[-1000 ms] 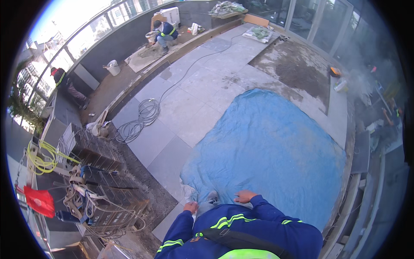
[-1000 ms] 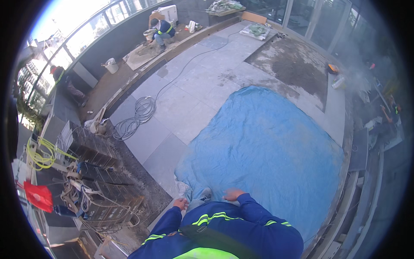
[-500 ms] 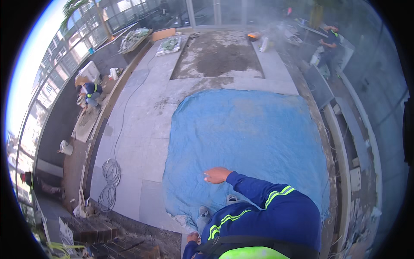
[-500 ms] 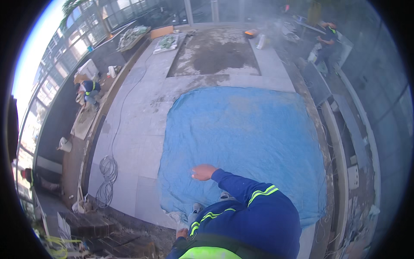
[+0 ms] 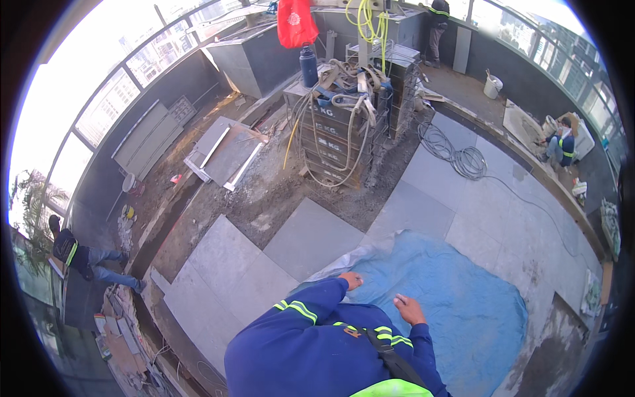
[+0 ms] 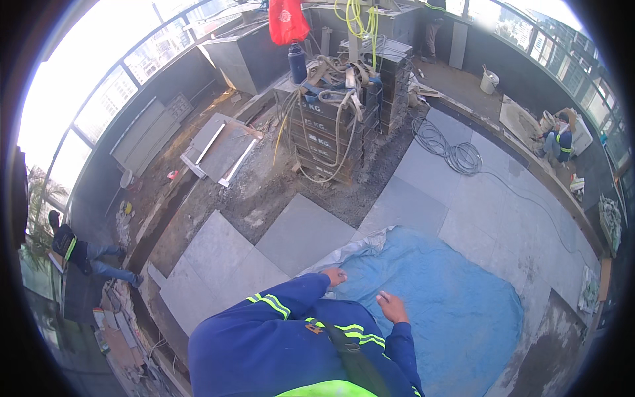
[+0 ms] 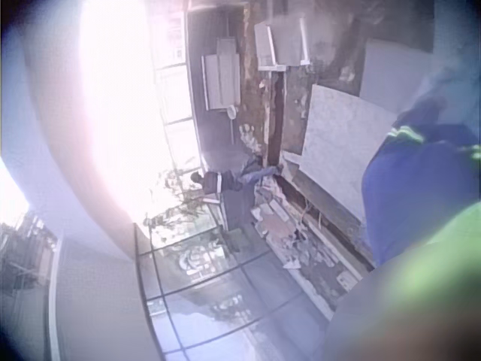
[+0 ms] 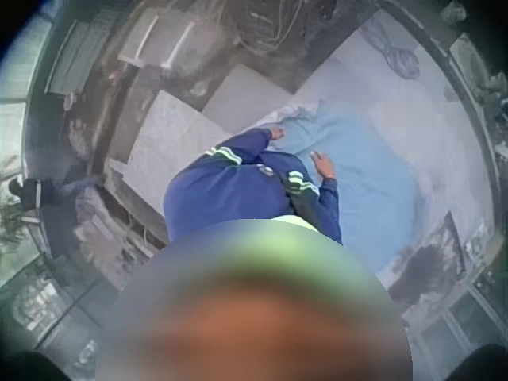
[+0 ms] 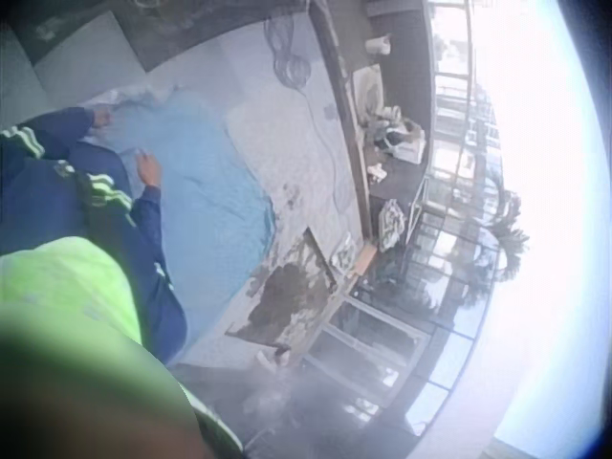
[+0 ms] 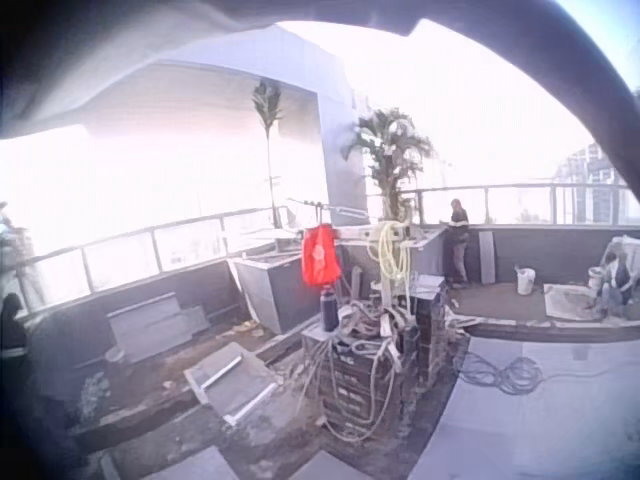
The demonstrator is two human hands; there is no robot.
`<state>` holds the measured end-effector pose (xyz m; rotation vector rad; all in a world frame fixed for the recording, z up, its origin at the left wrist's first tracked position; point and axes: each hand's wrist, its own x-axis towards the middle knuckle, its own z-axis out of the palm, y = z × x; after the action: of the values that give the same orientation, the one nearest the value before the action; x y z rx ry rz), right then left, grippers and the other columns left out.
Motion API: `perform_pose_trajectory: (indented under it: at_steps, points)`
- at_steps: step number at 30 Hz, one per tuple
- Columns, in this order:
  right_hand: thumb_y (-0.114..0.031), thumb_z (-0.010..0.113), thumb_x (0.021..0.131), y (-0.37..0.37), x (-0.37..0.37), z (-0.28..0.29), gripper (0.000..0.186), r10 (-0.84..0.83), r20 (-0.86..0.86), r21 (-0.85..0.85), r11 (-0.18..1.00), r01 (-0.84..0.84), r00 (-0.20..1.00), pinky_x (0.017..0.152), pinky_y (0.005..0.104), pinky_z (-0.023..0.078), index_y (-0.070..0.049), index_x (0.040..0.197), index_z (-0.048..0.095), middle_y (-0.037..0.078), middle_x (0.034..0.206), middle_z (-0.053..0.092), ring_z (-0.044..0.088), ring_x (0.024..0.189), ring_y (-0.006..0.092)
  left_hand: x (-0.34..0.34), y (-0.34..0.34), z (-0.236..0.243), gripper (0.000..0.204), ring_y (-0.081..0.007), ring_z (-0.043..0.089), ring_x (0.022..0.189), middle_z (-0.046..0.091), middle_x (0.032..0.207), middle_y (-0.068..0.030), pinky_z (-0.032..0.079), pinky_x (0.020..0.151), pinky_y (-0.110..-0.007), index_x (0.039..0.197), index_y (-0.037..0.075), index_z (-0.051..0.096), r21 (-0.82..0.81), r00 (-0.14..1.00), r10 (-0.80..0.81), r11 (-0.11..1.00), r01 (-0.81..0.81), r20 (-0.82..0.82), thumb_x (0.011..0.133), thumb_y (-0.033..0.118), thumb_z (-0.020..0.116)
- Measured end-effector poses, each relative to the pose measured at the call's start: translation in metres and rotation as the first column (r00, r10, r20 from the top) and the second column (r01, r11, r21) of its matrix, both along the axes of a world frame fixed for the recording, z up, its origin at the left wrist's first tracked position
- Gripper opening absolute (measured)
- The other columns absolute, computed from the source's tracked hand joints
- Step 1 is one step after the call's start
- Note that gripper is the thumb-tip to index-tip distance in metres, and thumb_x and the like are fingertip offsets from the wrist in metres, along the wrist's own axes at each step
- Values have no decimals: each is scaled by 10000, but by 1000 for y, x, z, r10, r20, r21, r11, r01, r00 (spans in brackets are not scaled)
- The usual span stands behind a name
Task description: The person hammers a metal rod into a curved metal structure, then uses a sanding block to smooth the surface. The person handles a hammer, metal rod, and sanding block while working on the structure.
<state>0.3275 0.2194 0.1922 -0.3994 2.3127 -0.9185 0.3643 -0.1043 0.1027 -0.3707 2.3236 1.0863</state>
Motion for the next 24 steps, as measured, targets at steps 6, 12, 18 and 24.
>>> perform_pose_trajectory:
  at_steps: [6,12,18,24]
  points:
    - [-249,636,974,52,19,-139,302,589,332,449,588,-673,737,905,465,583,-42,1185,696,203,1129,755,722,1094,362,175,-202,-60,362,-275,769,848,792,921,-106,581,831,-429,1016,115,794,-38,601,767,623,-781,226,965,424,612]
    - [-304,552,1025,39,3,-146,323,604,221,395,662,-637,765,852,489,588,-51,1156,705,183,1143,753,735,1012,378,351,-233,-35,328,-209,713,740,756,975,-87,537,603,-372,1229,61,683,-133,97,953,140,-981,288,1042,314,591]
    - [-250,629,959,-99,-83,-165,193,-97,661,192,980,-43,744,693,361,562,-91,1011,726,113,977,722,727,844,197,343,-130,-10,380,-245,744,880,769,1061,-121,565,685,-396,1320,86,671,-139,-22,902,42,-989,432,1043,332,585]
    - [-178,596,944,-272,-176,-159,159,990,-25,553,127,-824,136,682,344,562,-72,959,714,57,870,707,730,815,175,285,-75,-32,437,-279,723,1004,764,1150,-164,565,867,-400,1236,31,731,71,316,911,308,-949,266,985,383,671]
